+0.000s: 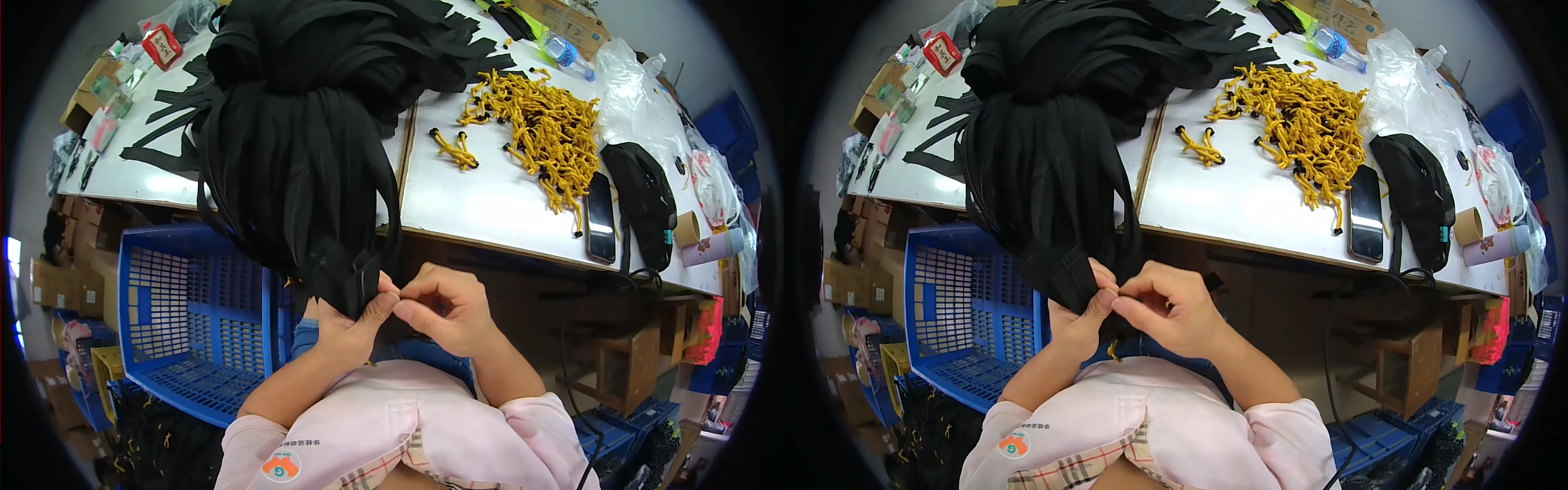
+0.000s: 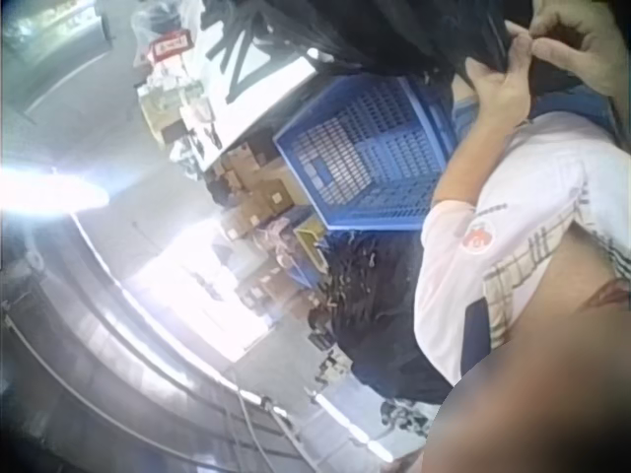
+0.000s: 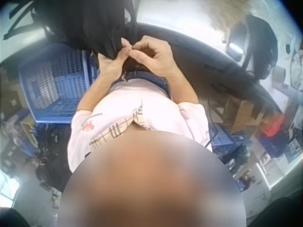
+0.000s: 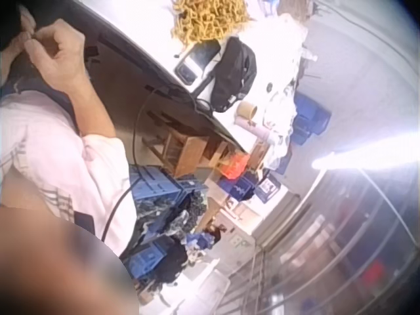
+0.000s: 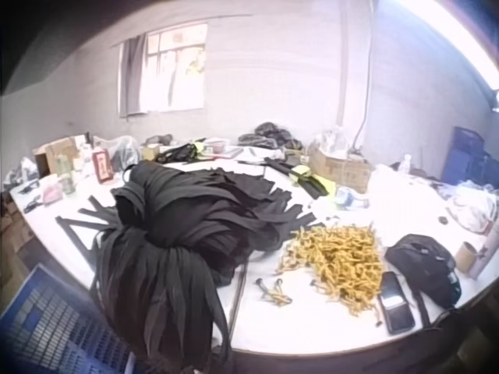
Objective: Attaching yellow zipper pulls to black fabric strips.
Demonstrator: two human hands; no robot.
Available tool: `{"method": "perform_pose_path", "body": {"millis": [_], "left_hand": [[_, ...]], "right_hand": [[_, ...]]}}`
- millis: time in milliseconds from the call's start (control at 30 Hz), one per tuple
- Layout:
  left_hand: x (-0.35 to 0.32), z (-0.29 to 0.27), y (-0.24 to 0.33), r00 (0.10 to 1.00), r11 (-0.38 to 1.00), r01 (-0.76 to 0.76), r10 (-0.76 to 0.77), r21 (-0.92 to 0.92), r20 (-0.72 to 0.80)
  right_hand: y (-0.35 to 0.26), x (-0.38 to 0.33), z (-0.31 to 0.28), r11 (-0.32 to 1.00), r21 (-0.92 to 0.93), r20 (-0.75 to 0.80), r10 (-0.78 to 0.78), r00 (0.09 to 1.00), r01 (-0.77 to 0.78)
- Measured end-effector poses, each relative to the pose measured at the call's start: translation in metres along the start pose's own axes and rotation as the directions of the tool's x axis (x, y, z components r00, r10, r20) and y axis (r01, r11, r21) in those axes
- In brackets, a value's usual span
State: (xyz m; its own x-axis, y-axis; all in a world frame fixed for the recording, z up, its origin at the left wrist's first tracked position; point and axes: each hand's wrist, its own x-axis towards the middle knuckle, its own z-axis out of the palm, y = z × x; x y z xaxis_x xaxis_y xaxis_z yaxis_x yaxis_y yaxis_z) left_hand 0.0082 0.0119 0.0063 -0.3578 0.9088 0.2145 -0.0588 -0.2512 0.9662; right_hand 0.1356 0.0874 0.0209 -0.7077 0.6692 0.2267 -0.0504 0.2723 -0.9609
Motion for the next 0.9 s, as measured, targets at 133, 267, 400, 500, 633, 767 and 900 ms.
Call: {"method": "perform_pose_path", "body": {"millis": [133,267,400,500,633,767,900], "left_hand": [[0.012,-0.007,0.0,0.982,0.996,0.023,-0.038,-0.083,-0.183],[0.014,-0.008,0.004,0.887,0.853,0.461,-0.436,-0.244,0.149],[0.002,-0.005,-0.002,0.717,0.691,0.683,-0.571,-0.237,0.399],[0.006,-0.01,-0.003,0.738,0.68,0.673,-0.589,-0.292,0.33],[0.004,-0.001,-0.006,0.911,0.819,0.402,-0.403,-0.409,0.088],[0.004,0.003,-0.004,0.944,0.909,0.326,-0.329,-0.258,0.032],[-0.003,0.006,-0.011,0.997,0.991,-0.017,0.027,0.133,-0.075]], "right_hand": [[0.022,-0.017,0.009,0.99,-0.142,0.338,0.051,0.94,-0.003],[0.001,-0.002,0.0,0.946,-0.288,-0.185,-0.205,0.961,0.146],[0.004,0.009,-0.006,0.621,-0.68,0.001,-0.53,0.848,0.389],[0.011,0.002,-0.001,0.546,-0.72,-0.023,-0.636,0.771,0.429],[0.01,-0.007,0.002,0.935,-0.224,-0.216,-0.323,0.921,0.275],[0.014,-0.007,0.001,0.938,0.326,-0.046,0.142,0.989,-0.119],[0.018,-0.007,0.006,0.993,0.083,-0.107,-0.078,0.991,0.088]]}}
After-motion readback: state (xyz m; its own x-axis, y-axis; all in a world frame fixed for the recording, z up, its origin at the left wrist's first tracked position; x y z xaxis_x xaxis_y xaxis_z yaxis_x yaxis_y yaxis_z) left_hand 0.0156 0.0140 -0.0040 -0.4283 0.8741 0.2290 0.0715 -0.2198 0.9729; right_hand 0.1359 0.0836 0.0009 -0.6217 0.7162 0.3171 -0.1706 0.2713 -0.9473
